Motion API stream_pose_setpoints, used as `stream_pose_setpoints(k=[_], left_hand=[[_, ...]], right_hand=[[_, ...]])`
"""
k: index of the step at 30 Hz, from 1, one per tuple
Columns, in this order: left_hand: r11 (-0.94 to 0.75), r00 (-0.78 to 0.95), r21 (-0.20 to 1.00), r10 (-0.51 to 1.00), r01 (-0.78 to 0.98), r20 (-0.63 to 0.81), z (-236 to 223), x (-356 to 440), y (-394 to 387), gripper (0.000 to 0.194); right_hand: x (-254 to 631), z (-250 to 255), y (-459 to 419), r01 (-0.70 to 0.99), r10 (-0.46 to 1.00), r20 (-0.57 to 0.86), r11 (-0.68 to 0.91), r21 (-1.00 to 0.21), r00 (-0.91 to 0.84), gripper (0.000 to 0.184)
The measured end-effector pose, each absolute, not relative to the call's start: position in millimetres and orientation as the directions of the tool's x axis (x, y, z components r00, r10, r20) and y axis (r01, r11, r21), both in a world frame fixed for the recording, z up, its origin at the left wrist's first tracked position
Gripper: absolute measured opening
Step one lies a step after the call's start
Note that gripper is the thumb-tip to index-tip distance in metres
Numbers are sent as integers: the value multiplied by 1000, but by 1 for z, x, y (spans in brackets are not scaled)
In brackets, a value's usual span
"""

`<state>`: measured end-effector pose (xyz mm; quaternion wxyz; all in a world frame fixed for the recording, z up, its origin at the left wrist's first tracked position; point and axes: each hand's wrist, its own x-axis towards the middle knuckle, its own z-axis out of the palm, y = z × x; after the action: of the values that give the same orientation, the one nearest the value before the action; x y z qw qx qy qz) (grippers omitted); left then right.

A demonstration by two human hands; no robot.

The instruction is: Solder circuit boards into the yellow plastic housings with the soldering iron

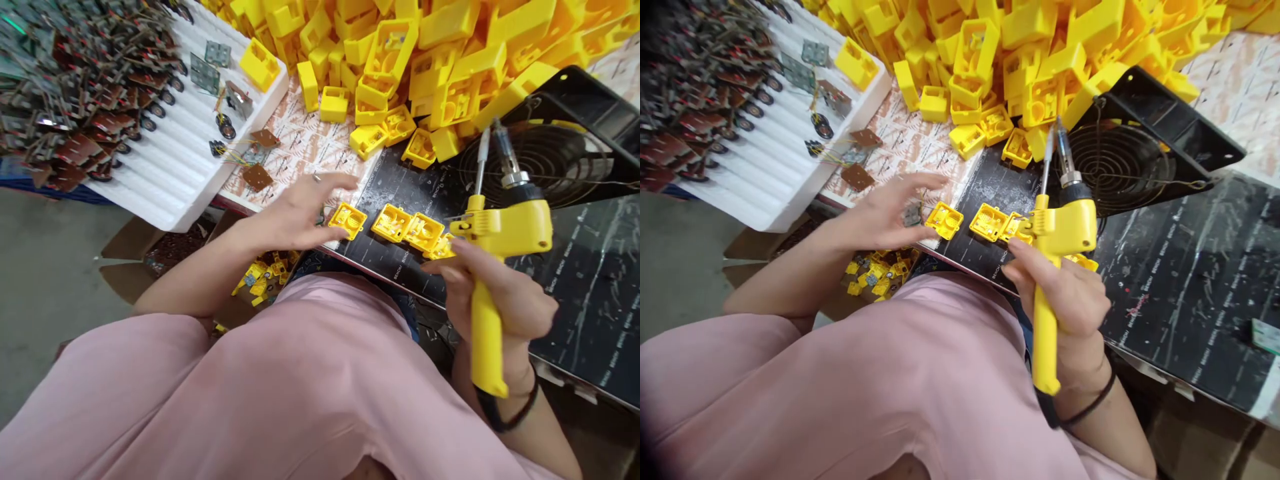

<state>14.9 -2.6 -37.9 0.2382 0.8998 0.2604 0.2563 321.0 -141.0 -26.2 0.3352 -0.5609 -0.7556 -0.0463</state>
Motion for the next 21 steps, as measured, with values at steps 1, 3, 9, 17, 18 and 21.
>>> stream_pose_setpoints(k=[1, 3, 9, 17, 18, 21], left_hand=[[-790, 786, 537, 520, 295, 334, -40, 18, -5, 57], [-817, 826, 507, 471, 275, 309, -32, 21, -12, 48], [-690, 893, 576, 406, 439, -193, 44, -34, -15, 33], [-442, 452, -220, 892, 870, -7, 13, -34, 64, 25], [-421, 423, -239, 905, 875, -44, 11, -30, 71, 29], [-405, 410, -180, 912, 896, -14, 24, -31, 86, 39]], right_hand=[[323, -26, -136, 878, 794, 574, 406, -254, -201, 27], [324, -26, -122, 866, 722, 628, 477, -149, -289, 21], [320, -36, -93, 786, 651, 641, 607, -117, -408, 33], [298, -43, -86, 798, 717, 550, 585, -142, -427, 23], [296, -42, -86, 796, 717, 547, 588, -142, -432, 25], [295, -43, -88, 792, 729, 530, 589, -163, -433, 32]])
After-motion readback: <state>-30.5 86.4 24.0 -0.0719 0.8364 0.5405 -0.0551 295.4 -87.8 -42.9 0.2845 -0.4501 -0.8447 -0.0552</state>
